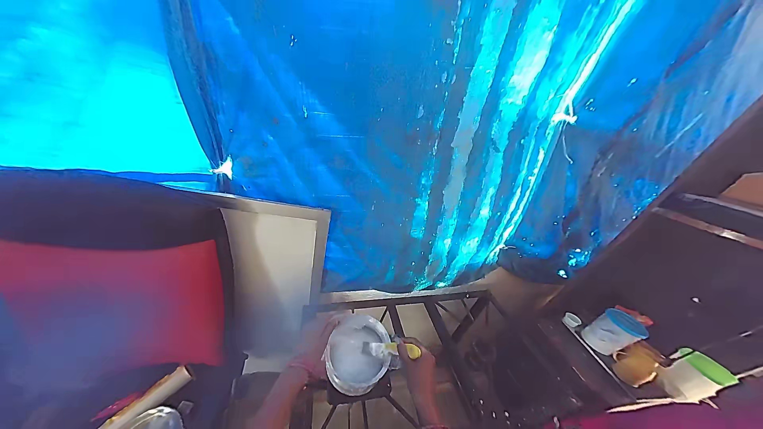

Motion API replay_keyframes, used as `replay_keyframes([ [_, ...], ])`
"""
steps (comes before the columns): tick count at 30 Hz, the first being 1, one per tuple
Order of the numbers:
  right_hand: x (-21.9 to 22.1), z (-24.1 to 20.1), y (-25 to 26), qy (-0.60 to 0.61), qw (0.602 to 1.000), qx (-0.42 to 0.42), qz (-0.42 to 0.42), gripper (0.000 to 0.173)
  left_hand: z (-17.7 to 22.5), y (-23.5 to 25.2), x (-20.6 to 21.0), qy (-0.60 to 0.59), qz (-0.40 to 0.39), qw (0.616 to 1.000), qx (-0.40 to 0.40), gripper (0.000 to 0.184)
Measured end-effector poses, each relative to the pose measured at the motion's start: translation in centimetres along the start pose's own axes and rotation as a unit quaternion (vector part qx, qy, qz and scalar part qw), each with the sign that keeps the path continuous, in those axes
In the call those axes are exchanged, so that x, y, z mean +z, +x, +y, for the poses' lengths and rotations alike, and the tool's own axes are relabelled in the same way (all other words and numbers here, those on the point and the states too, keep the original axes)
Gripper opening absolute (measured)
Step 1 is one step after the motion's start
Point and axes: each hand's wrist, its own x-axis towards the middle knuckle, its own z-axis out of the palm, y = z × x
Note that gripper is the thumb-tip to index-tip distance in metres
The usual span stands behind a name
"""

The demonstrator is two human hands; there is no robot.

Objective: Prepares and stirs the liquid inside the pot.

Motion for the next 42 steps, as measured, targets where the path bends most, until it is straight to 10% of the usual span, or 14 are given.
replay_keyframes([
  [42,-1.1,0.1,-0.7,0.031,0.998,0.026,-0.045,0.017,-2.6,-1.7,0.7,-0.118,0.111,0.984,-0.067,0.037],
])
